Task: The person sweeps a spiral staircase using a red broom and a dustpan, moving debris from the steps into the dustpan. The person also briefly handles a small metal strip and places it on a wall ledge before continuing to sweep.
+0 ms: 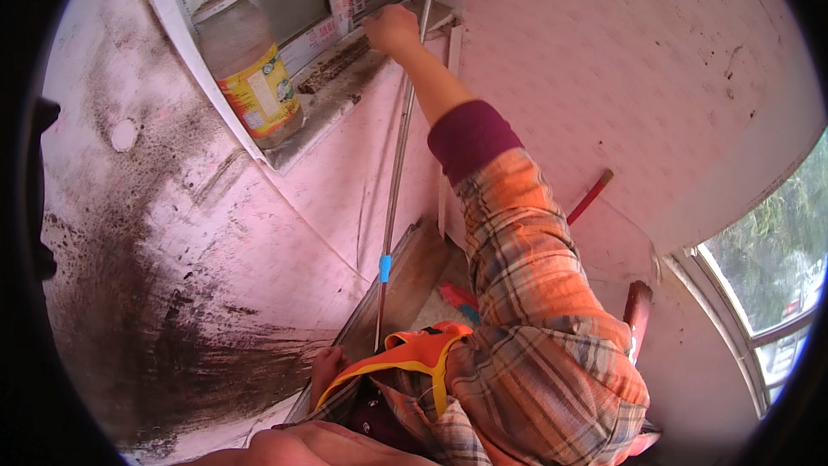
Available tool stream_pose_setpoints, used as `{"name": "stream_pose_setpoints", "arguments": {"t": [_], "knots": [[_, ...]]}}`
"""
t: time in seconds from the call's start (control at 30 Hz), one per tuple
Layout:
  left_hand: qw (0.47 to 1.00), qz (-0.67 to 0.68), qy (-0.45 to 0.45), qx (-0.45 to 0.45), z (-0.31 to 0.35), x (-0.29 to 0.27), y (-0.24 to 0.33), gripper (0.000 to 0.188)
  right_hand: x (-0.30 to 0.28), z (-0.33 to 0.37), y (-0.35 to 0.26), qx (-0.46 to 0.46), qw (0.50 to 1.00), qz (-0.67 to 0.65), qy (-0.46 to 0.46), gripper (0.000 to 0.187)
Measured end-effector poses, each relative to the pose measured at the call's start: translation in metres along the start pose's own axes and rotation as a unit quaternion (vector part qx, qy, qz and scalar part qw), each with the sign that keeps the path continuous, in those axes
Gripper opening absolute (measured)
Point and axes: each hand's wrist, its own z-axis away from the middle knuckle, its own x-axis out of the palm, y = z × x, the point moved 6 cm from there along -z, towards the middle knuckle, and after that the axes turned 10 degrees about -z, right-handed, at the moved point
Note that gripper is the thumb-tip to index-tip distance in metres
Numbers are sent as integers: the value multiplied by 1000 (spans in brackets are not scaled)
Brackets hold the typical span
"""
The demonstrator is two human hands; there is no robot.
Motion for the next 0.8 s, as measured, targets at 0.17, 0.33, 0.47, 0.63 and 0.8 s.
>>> {"name": "stream_pose_setpoints", "arguments": {"t": [0.17,0.33,0.47,0.63,0.8], "knots": [[995,-7,-88,39,-24,61,49,32,-7,159,41,134,946,-260,-137,23],[932,208,-282,-92,-50,206,131,48,12,374,71,10,977,-121,-177,39],[887,177,-424,-36,-35,310,185,64,-37,404,185,146,976,113,-116,25],[840,236,-488,2,-12,352,208,62,-129,449,249,444,655,-574,210,70],[910,125,-392,-42,1,412,151,59,-130,463,186,229,946,-213,84,43]]}}
